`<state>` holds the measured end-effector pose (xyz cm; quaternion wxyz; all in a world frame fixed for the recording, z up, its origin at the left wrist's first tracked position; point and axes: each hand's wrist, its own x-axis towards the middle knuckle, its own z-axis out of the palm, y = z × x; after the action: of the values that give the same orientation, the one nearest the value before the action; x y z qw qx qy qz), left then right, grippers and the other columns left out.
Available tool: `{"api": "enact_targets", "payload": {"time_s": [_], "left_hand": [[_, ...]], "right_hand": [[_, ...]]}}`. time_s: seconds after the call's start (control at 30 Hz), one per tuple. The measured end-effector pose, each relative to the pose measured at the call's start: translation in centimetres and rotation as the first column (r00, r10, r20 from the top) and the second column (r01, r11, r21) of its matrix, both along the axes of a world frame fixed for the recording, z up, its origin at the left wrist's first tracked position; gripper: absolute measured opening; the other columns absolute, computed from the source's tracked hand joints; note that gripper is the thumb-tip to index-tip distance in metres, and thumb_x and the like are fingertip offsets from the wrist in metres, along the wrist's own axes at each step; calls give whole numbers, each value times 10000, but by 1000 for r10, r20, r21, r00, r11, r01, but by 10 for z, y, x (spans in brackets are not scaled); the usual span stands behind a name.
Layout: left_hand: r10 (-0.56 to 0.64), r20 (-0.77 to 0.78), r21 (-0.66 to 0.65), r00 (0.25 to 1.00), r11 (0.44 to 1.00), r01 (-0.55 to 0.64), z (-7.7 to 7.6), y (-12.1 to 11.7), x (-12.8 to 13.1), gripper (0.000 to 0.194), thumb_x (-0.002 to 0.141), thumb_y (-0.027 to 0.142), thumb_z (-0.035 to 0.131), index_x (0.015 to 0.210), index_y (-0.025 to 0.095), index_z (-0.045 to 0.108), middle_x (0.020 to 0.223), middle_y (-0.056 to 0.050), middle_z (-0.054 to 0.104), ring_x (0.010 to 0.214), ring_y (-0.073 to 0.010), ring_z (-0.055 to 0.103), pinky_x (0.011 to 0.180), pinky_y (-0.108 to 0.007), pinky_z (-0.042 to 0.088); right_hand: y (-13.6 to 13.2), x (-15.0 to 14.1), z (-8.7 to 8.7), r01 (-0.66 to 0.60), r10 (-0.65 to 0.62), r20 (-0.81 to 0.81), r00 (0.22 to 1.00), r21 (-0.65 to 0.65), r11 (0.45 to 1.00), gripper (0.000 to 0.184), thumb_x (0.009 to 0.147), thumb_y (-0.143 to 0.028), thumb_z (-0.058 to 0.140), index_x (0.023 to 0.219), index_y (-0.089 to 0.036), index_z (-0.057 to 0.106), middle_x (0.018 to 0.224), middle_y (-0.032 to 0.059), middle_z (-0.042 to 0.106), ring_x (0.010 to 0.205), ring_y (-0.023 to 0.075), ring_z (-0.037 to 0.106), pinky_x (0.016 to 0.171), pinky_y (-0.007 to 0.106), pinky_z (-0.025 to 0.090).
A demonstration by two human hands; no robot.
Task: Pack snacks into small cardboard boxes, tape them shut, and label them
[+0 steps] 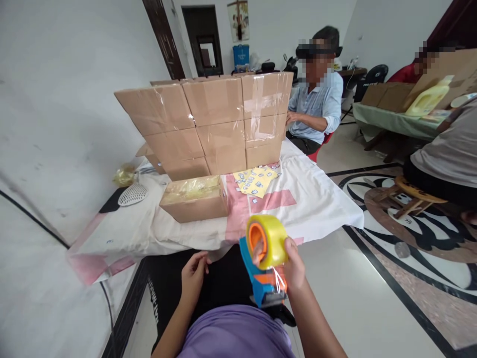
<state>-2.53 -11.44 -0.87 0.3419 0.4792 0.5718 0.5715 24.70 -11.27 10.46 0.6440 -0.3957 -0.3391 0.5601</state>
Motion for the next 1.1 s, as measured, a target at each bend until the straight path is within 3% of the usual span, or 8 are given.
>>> {"api": "enact_targets", "payload": {"time_s": [0.07,0.13,0.23,0.33,0.43,0.67,0.83,1.1], "left_hand": [[-21,38,-15,999,1000,22,9,-5,6,349,903,426,630,1150,185,683,694,3,690,500,-115,542,528,-240,461],[-42,91,5,995,999,42,25,-6,11,414,921,434,627,1254,187,625,698,13,691,502,-105,544,550,-237,477],[-74,166,67,983,996,63,52,-6,16,384,943,418,616,1249,187,607,700,16,693,504,-90,544,555,-225,480],[-91,186,118,978,991,70,72,-9,18,340,948,396,622,1218,190,616,690,16,699,509,-88,557,551,-218,484],[-96,192,145,977,987,68,83,-13,21,315,946,384,631,1197,192,624,684,17,707,504,-88,567,549,-218,492],[-122,216,179,969,980,83,90,-18,23,313,940,379,646,1191,196,610,672,22,708,490,-88,573,526,-214,488],[-144,376,141,915,985,97,92,-21,26,355,936,443,646,1192,203,585,634,40,669,466,-83,544,539,-220,481],[-189,484,130,854,981,144,90,-20,32,348,933,434,662,1196,222,575,637,48,640,478,-74,521,527,-201,444]], "right_hand": [[11,-5,7,-54,52,-86,995,-28,998,478,801,-693,614,766,-235,748,814,116,764,874,375,739,825,527,613],[20,-9,9,10,-21,-158,987,-66,998,451,791,-665,639,878,-240,763,892,99,780,894,363,743,834,513,617],[24,-13,8,127,-152,-191,970,-136,983,413,767,-599,701,972,-244,758,926,72,788,876,331,755,835,483,623],[21,-13,6,155,-177,-175,968,-135,979,390,782,-567,709,985,-236,754,964,65,791,880,300,761,837,437,624],[18,-12,5,157,-170,-143,975,-98,983,411,816,-577,681,1024,-230,753,1001,69,791,938,294,759,839,409,620],[19,-18,8,165,-178,-136,975,-104,981,437,807,-591,681,1006,-211,762,940,77,789,970,294,751,897,404,599],[20,-23,6,196,-224,-196,955,-156,968,400,771,-553,720,999,-227,757,970,53,789,948,282,754,877,396,609],[19,-17,-8,111,-129,-146,981,-122,986,374,843,-584,661,932,-234,758,1027,71,789,946,340,757,887,490,621]]}}
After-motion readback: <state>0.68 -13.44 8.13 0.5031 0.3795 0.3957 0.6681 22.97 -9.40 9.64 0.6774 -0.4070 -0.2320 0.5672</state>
